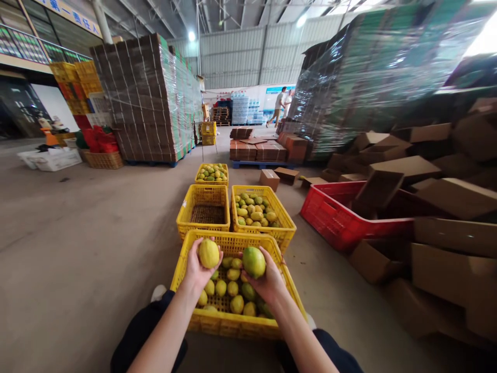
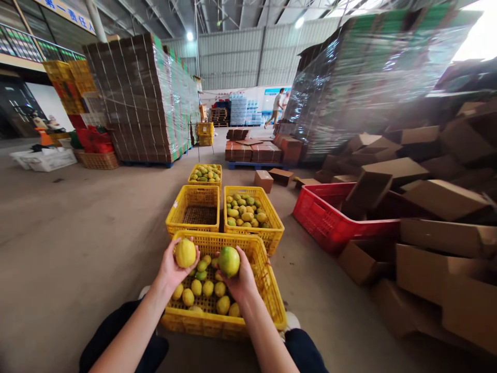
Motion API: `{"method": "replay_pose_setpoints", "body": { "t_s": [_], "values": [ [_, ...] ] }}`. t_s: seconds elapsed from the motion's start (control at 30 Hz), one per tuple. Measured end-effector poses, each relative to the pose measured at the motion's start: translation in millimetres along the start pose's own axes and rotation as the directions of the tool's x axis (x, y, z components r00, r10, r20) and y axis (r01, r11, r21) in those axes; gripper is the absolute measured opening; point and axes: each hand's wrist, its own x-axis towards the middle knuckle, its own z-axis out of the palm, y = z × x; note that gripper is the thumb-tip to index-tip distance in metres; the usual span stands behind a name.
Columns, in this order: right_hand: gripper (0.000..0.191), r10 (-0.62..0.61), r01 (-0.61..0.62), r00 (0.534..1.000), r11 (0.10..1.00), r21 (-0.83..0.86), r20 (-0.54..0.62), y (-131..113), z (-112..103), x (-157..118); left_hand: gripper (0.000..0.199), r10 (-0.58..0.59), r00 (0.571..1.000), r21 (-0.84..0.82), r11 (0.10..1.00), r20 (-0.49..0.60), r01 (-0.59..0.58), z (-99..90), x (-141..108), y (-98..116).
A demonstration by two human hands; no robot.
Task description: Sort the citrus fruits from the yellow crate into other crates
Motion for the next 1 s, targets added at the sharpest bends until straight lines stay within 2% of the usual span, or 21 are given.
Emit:
{"method": "replay_pose_setpoints", "body": {
  "t_s": [0.17, 0.3, 0.4, 0.57, 0.67, 0.8, 0.93, 1.0],
  "values": [
    [0.024, -0.098, 0.098, 0.995, 0.995, 0.027, -0.01, 3.1, 1.6, -1.8, 0.011, 0.035, 0.998, -0.037, 0.999, -0.056, -0.037, 4.6, -6.2, 9.8],
    [0.021, -0.017, 0.016, 0.998, 1.0, 0.027, 0.068, 6.9, 3.7, -2.2, 0.007, 0.051, 0.993, -0.042, 0.998, -0.105, -0.056, 4.1, -3.4, 10.8],
    [0.019, 0.056, -0.056, 0.998, 0.998, 0.011, 0.039, 7.4, 3.1, -0.3, 0.012, 0.044, 0.994, -0.072, 0.996, -0.098, -0.051, -0.4, -0.5, 9.6],
    [0.019, 0.108, -0.107, 0.993, 0.994, -0.021, 0.047, 7.4, -1.4, 4.5, 0.021, -0.068, 0.997, -0.16, 0.985, -0.022, 0.064, -5.0, -2.3, 11.9],
    [0.022, 0.111, -0.107, 0.992, 0.992, -0.07, 0.051, 8.9, -4.0, 6.6, 0.021, -0.105, 0.994, -0.117, 0.988, -0.01, 0.103, -4.3, -4.2, 13.0],
    [0.024, 0.098, -0.093, 0.994, 0.991, -0.099, 0.044, 11.7, -5.8, 9.0, 0.018, -0.09, 0.992, -0.046, 0.995, -0.086, 0.086, -3.6, -2.1, 8.0],
    [0.015, 0.114, -0.113, 0.993, 0.993, -0.025, 0.013, 11.9, -2.7, 8.2, 0.017, -0.068, 0.982, -0.038, 0.997, -0.175, 0.062, -4.1, 3.5, 1.5],
    [0.013, 0.123, -0.122, 0.992, 0.992, 0.007, -0.012, 11.0, 0.5, 6.3, 0.018, -0.049, 0.983, -0.049, 0.998, -0.176, 0.041, -4.5, 5.7, -0.1]
  ]
}}
